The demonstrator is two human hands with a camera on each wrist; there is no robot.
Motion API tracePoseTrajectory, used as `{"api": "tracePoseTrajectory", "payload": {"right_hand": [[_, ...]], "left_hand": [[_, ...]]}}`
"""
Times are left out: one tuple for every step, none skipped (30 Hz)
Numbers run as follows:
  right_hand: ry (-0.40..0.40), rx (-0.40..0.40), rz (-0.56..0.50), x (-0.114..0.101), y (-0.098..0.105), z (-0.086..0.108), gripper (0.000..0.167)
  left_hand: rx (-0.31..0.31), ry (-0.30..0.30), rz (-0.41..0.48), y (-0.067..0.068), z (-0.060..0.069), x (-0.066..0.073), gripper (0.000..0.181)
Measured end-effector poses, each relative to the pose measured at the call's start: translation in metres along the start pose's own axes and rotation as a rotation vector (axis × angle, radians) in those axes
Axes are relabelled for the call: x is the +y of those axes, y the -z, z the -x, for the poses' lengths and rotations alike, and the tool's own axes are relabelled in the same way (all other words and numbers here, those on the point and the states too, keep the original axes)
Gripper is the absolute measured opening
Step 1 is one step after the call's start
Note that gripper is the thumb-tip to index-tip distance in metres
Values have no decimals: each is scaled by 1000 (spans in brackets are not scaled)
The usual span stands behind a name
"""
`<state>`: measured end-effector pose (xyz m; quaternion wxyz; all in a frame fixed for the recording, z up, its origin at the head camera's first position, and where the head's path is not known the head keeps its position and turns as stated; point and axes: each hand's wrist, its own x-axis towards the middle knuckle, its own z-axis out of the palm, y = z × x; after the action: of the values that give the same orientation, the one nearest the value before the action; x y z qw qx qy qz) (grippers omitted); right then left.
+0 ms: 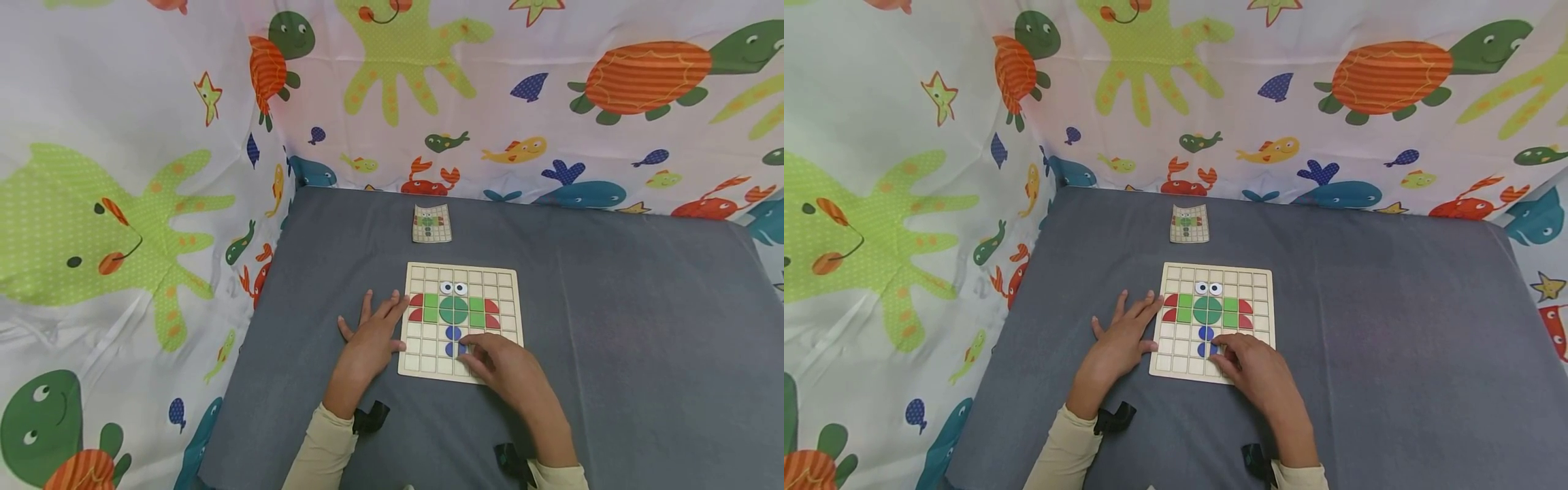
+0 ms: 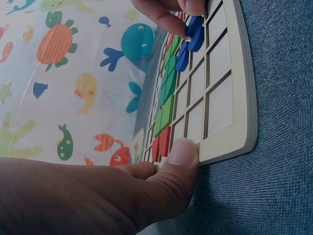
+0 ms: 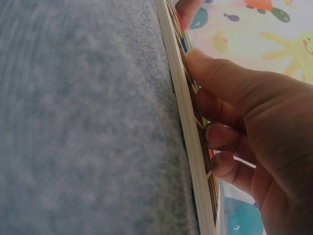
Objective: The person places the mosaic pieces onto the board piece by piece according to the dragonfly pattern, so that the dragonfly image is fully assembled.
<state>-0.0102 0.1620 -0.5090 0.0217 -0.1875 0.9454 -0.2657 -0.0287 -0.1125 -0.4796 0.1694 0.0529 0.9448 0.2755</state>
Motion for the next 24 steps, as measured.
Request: {"api": "tracePoseTrajectory", "payload": {"right_hand": [[0, -3, 0, 0, 0, 0, 29], [0, -6, 0, 0, 0, 0, 29], [-1, -8, 0, 0, 0, 0, 30], [-3, -11, -1, 0, 0, 0, 30], [-4, -13, -3, 0, 0, 0, 30], [-5, -12, -5, 0, 0, 0, 30], [-5, -12, -8, 0, 0, 0, 31], [-5, -12, -11, 0, 0, 0, 31], [-4, -10, -13, 1, 0, 0, 31], [-4, -9, -16, 1, 0, 0, 31], [-4, -7, -19, 1, 0, 0, 30], [-4, -6, -20, 1, 0, 0, 30], [-6, -5, -23, 1, 0, 0, 29], [-7, -5, -25, 1, 0, 0, 28], [-9, -5, -28, 1, 1, 0, 27], [-14, -5, -31, 1, 1, 0, 26], [-18, -6, -34, 1, 1, 1, 25], [-20, -8, -38, 1, 1, 1, 24], [-22, -10, -40, 1, 1, 1, 24], [-22, -10, -40, 0, 1, 1, 23], [-22, -12, -40, 0, 0, 1, 23], [-21, -11, -39, 0, 0, 1, 22], [-18, -10, -39, -1, 0, 0, 22], [-16, -10, -38, -1, 0, 0, 22]], "left_hand": [[0, -1, -1, 0, 0, 0, 90], [0, -2, -2, 0, 0, 0, 90], [1, -4, -3, 0, 0, -1, 90], [2, -6, -4, 0, 0, -1, 90], [2, -8, -4, 0, 0, -1, 90], [2, -9, -3, 0, 0, -1, 90], [4, -10, -2, 0, 0, -1, 89], [6, -12, -4, 0, 0, -1, 89], [8, -14, -5, 0, 0, -1, 89], [9, -15, -6, 0, 0, -1, 89], [11, -16, -7, 0, 0, -1, 89], [12, -17, -8, 0, 0, -1, 89], [14, -18, -9, 0, 0, -1, 89], [14, -19, -10, 1, 0, -1, 90], [14, -19, -9, 1, 0, -1, 90], [13, -19, -7, 1, 0, -1, 90], [13, -19, -7, 1, 0, -1, 90], [12, -18, -5, 0, 0, -1, 90], [12, -18, -5, 0, 0, -1, 90], [11, -17, -5, 0, 0, -1, 90], [11, -16, -6, 0, 0, -1, 90], [10, -15, -8, 0, 1, -1, 90], [10, -14, -10, 0, 1, -1, 90], [9, -12, -12, -1, 1, -1, 90]]}}
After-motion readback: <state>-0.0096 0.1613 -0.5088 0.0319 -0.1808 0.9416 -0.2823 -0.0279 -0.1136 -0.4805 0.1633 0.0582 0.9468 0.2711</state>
